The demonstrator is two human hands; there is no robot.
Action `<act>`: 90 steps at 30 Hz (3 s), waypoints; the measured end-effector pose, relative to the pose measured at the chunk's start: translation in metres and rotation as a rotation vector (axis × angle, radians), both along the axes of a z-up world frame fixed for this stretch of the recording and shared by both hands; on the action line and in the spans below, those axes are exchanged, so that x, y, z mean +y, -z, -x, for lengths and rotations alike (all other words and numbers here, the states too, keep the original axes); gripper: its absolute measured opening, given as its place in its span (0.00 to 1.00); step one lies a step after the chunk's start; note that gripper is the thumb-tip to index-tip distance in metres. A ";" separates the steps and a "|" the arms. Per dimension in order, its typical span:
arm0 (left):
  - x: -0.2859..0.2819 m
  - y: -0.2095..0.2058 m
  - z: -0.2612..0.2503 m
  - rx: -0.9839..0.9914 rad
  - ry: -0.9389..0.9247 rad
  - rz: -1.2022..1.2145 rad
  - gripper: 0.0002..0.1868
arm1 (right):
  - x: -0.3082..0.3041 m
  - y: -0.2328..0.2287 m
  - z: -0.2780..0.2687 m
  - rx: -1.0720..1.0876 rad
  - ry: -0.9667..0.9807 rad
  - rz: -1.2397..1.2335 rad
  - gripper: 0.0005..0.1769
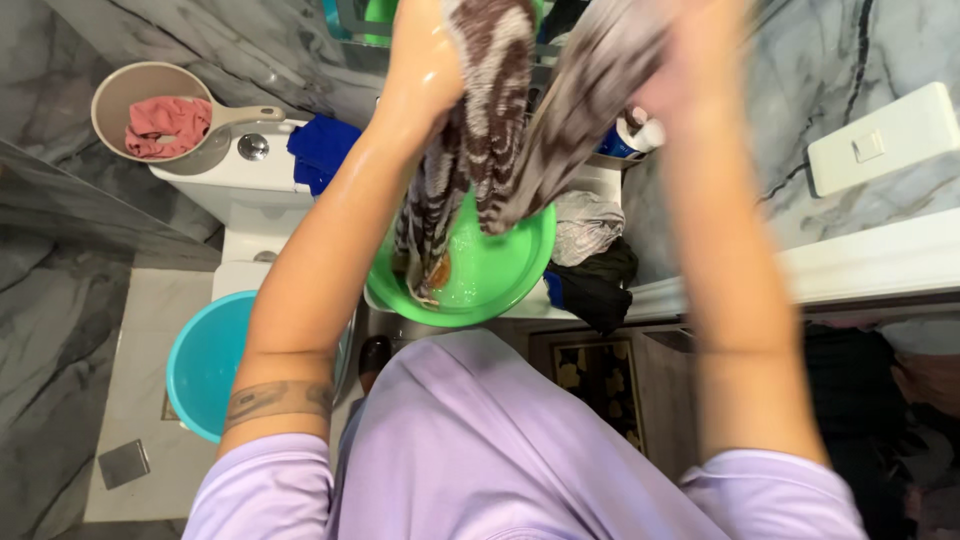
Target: The person hand washes several items of clothing in a green basin placed on a bathroom sink. They scrub and rinse a patterned towel, then a dark garment, and finally a light-colored cloth, transferring each to a blue bucket after rinsing.
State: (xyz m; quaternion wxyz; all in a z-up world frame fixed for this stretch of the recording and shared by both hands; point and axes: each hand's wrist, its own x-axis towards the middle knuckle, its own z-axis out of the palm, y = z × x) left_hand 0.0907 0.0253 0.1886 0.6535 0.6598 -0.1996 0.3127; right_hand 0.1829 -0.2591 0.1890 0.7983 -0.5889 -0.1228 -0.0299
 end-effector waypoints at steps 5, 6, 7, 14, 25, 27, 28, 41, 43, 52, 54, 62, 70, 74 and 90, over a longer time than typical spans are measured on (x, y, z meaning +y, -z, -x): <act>-0.024 -0.043 0.023 0.055 -0.002 -0.099 0.10 | 0.056 0.146 0.057 0.058 0.031 0.365 0.35; -0.026 -0.041 0.025 0.062 -0.033 -0.133 0.10 | 0.064 0.172 0.063 0.144 0.033 0.368 0.30; -0.026 -0.034 0.028 0.038 -0.073 -0.134 0.10 | 0.067 0.193 0.065 0.181 0.052 0.442 0.29; -0.022 0.109 0.047 0.458 -0.333 -0.230 0.17 | 0.080 0.289 0.075 0.397 -0.196 0.807 0.35; -0.011 0.291 0.110 0.866 -0.631 -0.627 0.38 | 0.140 0.341 0.129 -0.425 -0.224 1.533 0.42; -0.010 0.304 0.107 0.787 -0.678 -0.782 0.36 | 0.145 0.342 0.120 -0.333 -0.292 1.615 0.40; -0.007 0.312 0.098 0.885 -0.645 -0.789 0.32 | 0.147 0.344 0.112 -0.275 -0.335 1.624 0.39; 0.015 0.375 0.009 1.306 -0.409 -0.851 0.17 | 0.157 0.447 0.016 -0.433 -0.276 1.689 0.25; 0.013 0.376 0.004 1.339 -0.407 -0.850 0.17 | 0.158 0.453 0.010 -0.349 -0.299 1.626 0.22; 0.032 0.368 0.017 1.263 -0.391 -0.410 0.26 | 0.162 0.380 0.043 0.031 -0.371 1.478 0.26; 0.037 0.347 0.029 1.062 -0.322 -0.174 0.28 | 0.152 0.345 0.047 0.244 -0.614 1.067 0.33; 0.011 0.134 0.070 0.507 -0.187 0.115 0.20 | 0.091 0.279 0.068 -0.263 -0.700 0.854 0.82; -0.037 -0.070 0.112 0.133 0.063 0.277 0.14 | 0.143 0.322 0.129 -0.033 -0.486 0.526 0.60; -0.048 -0.101 0.131 0.004 0.143 0.331 0.14 | 0.173 0.315 0.133 0.215 -0.364 0.181 0.52; -0.027 0.191 0.176 0.583 -0.573 -0.112 0.25 | 0.142 0.239 0.030 0.177 -0.151 0.292 0.26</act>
